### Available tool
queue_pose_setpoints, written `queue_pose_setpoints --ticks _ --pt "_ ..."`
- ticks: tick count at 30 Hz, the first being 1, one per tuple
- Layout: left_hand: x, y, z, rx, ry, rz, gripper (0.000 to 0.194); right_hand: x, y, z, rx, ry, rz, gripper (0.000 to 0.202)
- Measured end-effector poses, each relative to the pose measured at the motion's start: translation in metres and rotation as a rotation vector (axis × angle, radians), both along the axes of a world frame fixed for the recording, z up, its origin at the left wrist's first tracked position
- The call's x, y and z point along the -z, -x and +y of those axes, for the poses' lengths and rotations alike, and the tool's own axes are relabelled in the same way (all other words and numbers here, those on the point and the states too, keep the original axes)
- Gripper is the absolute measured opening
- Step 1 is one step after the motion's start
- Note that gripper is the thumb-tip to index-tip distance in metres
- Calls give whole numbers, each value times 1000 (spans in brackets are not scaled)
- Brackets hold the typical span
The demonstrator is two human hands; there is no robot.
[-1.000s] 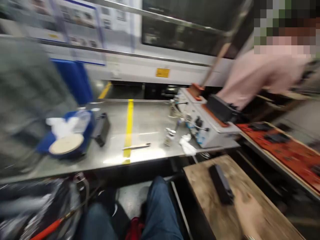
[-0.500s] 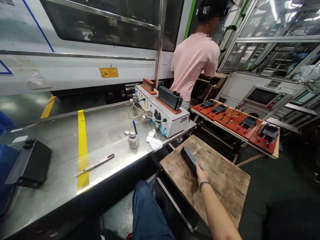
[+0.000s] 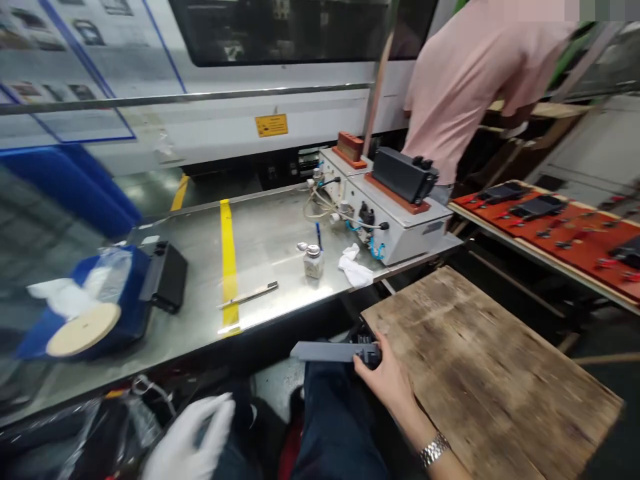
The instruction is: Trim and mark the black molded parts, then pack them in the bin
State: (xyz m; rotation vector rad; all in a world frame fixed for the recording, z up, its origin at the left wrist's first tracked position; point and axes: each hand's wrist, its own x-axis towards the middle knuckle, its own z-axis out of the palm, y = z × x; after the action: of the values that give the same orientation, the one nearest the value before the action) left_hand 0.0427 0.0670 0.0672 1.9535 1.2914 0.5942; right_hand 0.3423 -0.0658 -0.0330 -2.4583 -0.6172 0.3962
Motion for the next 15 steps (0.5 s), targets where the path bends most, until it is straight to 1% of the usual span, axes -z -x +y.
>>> queue_pose_setpoints --ticks 1,2,3,4,5,6,7,8,9,10,12,13,15 --pt "6 -9 -5 54 -18 71 30 -10 18 13 -139 -33 -1 77" --pt "13 -20 -9 140 -82 140 41 -20 36 24 -283 -65 -1 78" --pt "19 -30 -12 194 -133 212 51 -31 53 35 -428 -98 0 79" --pt "24 -37 -14 213 -137 298 60 -42 68 46 -567 -130 0 78" --pt "27 -41 -16 191 -91 375 59 -51 81 56 -699 -158 1 78" --pt "30 -40 -16 146 -22 418 52 -59 91 67 -816 -177 3 78" --pt "31 -35 -16 91 68 427 44 -65 99 79 -915 -186 3 78" --pt "31 -26 -16 27 167 391 35 -68 102 94 -990 -189 -1 76" --pt "30 -15 -16 -39 269 322 28 -70 103 110 -1038 -187 -13 68" --pt "28 -1 -16 -104 366 224 25 -70 101 129 -1062 -182 -34 56" --pt "21 26 -19 -222 516 -8 30 -65 92 171 -1057 -170 -96 28" --pt "17 37 -22 -273 559 -117 34 -61 87 191 -1040 -161 -131 22" --pt "6 52 -28 -347 595 -286 39 -52 79 228 -1015 -146 -189 19"
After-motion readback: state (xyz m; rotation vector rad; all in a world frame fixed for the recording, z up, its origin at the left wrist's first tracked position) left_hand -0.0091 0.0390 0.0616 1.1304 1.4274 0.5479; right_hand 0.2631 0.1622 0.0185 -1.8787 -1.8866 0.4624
